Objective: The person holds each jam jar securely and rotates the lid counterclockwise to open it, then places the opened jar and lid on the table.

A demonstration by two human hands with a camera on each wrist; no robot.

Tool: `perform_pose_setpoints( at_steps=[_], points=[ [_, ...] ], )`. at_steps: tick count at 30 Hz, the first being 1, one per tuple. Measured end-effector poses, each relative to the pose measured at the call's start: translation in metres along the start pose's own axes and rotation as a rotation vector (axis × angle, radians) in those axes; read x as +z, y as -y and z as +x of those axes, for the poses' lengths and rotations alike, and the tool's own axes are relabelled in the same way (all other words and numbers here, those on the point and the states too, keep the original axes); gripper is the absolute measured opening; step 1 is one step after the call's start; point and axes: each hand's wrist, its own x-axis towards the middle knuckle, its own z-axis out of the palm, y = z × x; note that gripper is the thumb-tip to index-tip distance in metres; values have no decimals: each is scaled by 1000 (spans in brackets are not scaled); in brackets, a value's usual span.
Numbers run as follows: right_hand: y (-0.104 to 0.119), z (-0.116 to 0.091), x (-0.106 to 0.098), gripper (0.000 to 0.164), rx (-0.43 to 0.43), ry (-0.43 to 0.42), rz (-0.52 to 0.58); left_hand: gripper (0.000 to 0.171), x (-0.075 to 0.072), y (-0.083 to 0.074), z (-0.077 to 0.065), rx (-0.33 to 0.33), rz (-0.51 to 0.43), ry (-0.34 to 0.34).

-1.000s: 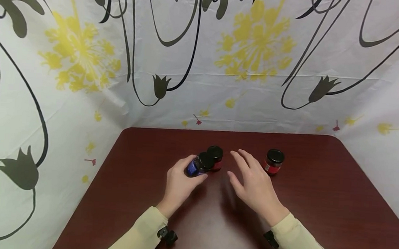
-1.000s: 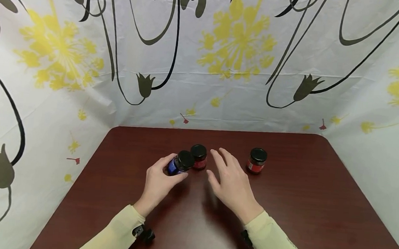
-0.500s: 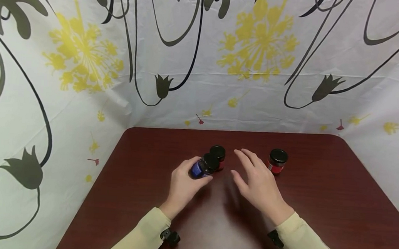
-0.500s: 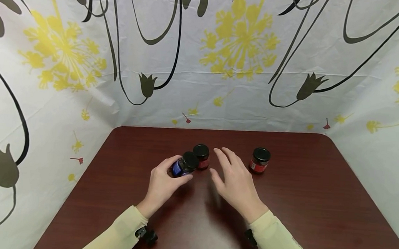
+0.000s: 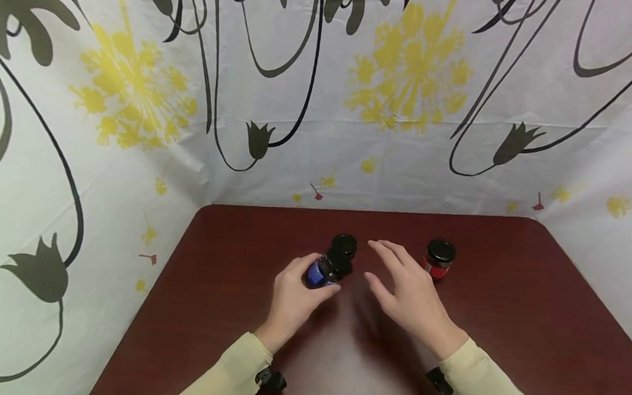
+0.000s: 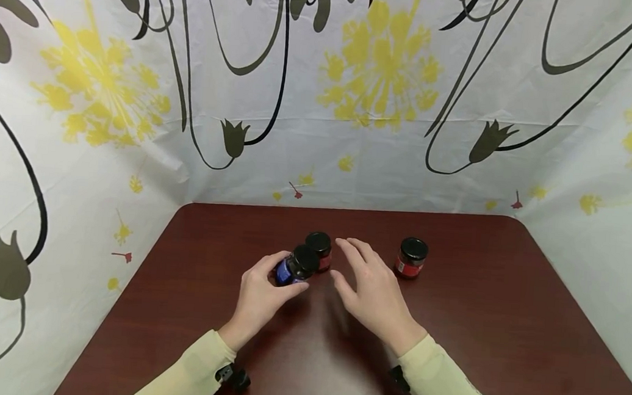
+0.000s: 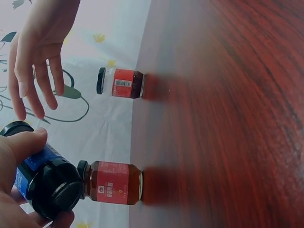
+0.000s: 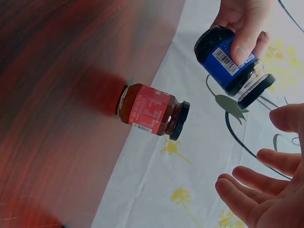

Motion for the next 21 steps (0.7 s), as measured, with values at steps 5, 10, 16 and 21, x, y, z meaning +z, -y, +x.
perform_pose_setpoints(
  at_steps=[5, 10, 16, 21],
  points=[
    [1, 2, 0, 62, -12, -2, 8, 62, 1, -2, 0, 8, -7, 16],
    [2, 4, 2, 63, -19, 0, 18, 62, -2, -4, 1, 25, 9, 3],
    [3, 5, 2, 61, -17, 13, 46, 62, -3, -4, 0, 31, 43, 8],
    [3, 3, 2, 60, -22, 8, 65, 63, 0, -3, -3, 25, 47, 27]
  ],
)
